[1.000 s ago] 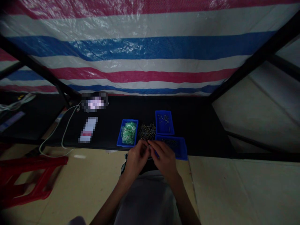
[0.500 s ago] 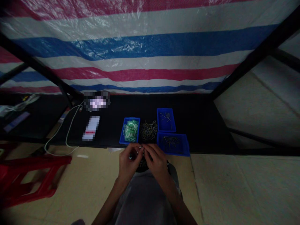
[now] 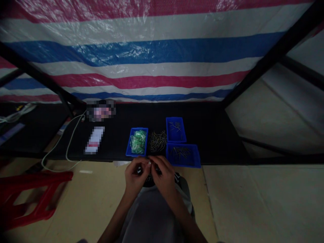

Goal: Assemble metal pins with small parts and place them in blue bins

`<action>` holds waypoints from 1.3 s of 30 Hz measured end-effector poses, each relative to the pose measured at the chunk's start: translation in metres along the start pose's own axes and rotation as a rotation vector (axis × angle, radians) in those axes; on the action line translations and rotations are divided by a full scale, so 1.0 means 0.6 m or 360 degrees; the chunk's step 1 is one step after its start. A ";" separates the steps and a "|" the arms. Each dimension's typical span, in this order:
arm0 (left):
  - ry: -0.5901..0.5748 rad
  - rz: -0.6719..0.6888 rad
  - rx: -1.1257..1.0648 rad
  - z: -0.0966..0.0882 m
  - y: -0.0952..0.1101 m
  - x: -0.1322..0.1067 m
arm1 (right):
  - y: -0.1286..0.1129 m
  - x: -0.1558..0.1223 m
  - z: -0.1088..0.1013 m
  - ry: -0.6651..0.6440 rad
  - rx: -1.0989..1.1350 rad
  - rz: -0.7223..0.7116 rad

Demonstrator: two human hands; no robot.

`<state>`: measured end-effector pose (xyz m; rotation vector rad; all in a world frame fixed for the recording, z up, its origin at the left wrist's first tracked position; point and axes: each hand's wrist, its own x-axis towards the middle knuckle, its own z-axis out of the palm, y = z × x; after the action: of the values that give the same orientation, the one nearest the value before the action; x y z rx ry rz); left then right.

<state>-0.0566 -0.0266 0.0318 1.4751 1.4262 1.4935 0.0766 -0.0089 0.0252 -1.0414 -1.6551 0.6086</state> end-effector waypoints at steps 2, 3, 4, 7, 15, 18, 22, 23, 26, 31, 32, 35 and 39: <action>-0.0007 -0.0004 0.0003 0.003 -0.004 0.001 | 0.003 0.002 -0.002 0.0040 -0.0012 0.0007; -0.0011 -0.0004 0.0000 0.005 -0.005 0.002 | 0.004 0.002 -0.003 0.0055 -0.0019 0.0005; -0.0019 -0.0004 -0.0005 0.007 -0.007 0.003 | 0.004 0.003 -0.004 0.0062 -0.0026 0.0004; -0.0043 -0.0027 -0.0030 0.013 -0.009 0.005 | 0.003 0.006 -0.007 0.0040 -0.0039 0.0003; -0.0149 -0.0448 -0.0020 0.025 -0.013 0.014 | 0.061 0.082 -0.068 0.0235 -0.0652 0.0046; -0.0340 -0.0537 0.0119 0.027 -0.023 0.010 | 0.094 0.127 -0.106 0.0168 -0.0996 0.0186; -0.0447 -0.0526 0.0216 0.023 -0.033 -0.011 | 0.094 0.138 -0.115 0.0086 -0.0992 0.0149; -0.0430 -0.0511 0.0227 0.020 -0.034 -0.018 | 0.087 0.131 -0.108 0.0000 -0.0951 0.0101; -0.0292 -0.0478 0.0250 0.008 -0.039 -0.037 | 0.066 0.102 -0.069 -0.0398 -0.0894 -0.0091; -0.0055 -0.0422 0.0309 -0.016 -0.043 -0.041 | 0.057 0.074 -0.008 -0.0768 -0.0959 -0.0279; -0.0052 -0.0402 0.0321 -0.018 -0.042 -0.039 | 0.058 0.075 -0.001 -0.0796 -0.0990 -0.0282; -0.0061 -0.0332 0.0332 -0.021 -0.039 -0.031 | 0.065 0.082 0.012 -0.0883 -0.1100 -0.0294; -0.0103 -0.0307 0.0326 -0.018 -0.040 -0.034 | 0.074 0.088 0.021 -0.0954 -0.1184 -0.0344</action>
<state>-0.0688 -0.0424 0.0051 1.4433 1.6705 1.2017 0.0751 0.0597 0.0114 -1.2320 -2.5975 0.1405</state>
